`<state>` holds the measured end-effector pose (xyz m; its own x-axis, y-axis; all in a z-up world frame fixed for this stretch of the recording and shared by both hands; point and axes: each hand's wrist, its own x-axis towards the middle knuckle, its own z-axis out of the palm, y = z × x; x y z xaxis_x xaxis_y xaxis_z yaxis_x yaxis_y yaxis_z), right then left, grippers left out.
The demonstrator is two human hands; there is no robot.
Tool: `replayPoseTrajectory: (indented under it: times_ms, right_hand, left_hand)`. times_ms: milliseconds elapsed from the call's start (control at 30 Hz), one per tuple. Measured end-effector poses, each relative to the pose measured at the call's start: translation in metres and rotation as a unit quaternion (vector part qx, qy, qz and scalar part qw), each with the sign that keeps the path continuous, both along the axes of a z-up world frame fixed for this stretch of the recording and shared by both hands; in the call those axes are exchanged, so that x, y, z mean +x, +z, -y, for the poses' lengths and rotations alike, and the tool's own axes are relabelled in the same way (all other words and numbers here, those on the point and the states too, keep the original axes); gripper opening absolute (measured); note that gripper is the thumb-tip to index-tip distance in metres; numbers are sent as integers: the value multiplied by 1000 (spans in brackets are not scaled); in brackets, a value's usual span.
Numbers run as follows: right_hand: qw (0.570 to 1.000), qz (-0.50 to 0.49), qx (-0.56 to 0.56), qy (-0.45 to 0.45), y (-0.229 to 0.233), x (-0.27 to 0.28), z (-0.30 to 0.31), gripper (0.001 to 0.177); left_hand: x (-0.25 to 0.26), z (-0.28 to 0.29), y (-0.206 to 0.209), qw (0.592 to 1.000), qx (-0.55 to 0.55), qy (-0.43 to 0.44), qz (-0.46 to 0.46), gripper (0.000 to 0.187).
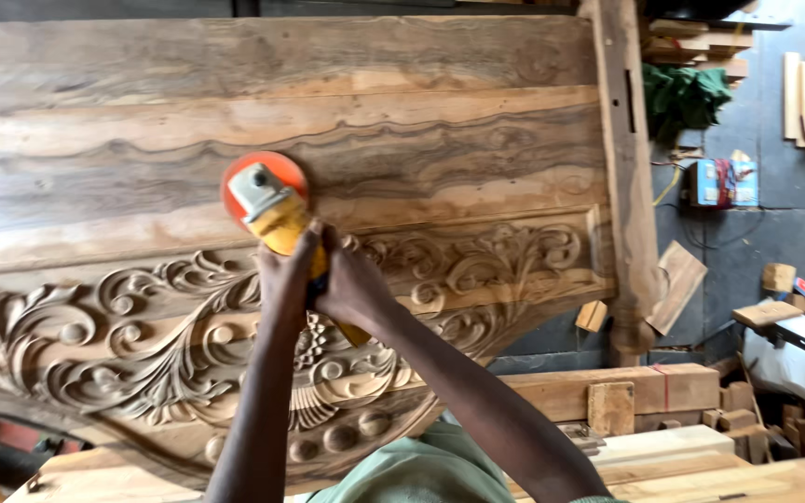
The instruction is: The person uses an angle grinder with a sanding disc to sand the surface and decorative carvings of a large wooden headboard.
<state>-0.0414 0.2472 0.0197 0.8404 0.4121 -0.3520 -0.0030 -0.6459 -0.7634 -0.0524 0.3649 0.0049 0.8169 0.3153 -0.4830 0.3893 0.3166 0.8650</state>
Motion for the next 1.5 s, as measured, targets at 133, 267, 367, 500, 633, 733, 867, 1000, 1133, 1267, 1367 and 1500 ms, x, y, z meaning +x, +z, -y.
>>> replayPoseTrajectory:
  times_ms: [133,267,367,500,633,733,867,1000,1133,1267,1367,1500]
  right_hand:
    - [991,-75,-23,-112,6,-8,80,98]
    - [972,52,-3,-228,-4,-10,173,82]
    - [944,-40,-42,-325,-7,-9,240,87]
    - [927,-15,-104,-360,3,-9,289,98]
    - [926,25,-27,-377,6,-24,284,90]
    - [901,-74,-31,-426,10,-34,258,88]
    - [929,-11,-44,-366,12,-38,191,93]
    - [940,-80,-88,-320,14,-43,97,99]
    - [954,-110,-73,-269,14,-50,-16,90]
    - [986,-40,-7,-160,9,-54,-130,84]
    - [990,-63,24,-127,1,-58,-204,88]
    - [991,99,71,-62,-2,-62,-250,92]
  left_hand:
    - [11,81,0,997,-22,-69,12,36]
    - [35,182,-12,982,-55,-166,78,45]
    - [56,249,-21,954,7,-297,-29,58]
    - [69,310,-17,928,64,-366,-22,76]
    - [62,312,-20,915,49,-400,13,73]
    - [52,287,-15,912,90,-400,-25,83]
    - [40,215,-6,923,77,-374,-35,74]
    - [20,110,-2,945,0,-327,16,52]
    - [-2,-7,-7,968,8,-245,62,40]
    - [-24,-127,-9,986,18,-153,56,39]
    - [-39,-205,-4,993,23,-112,40,37]
    - [-50,-251,5,997,-27,-62,39,38]
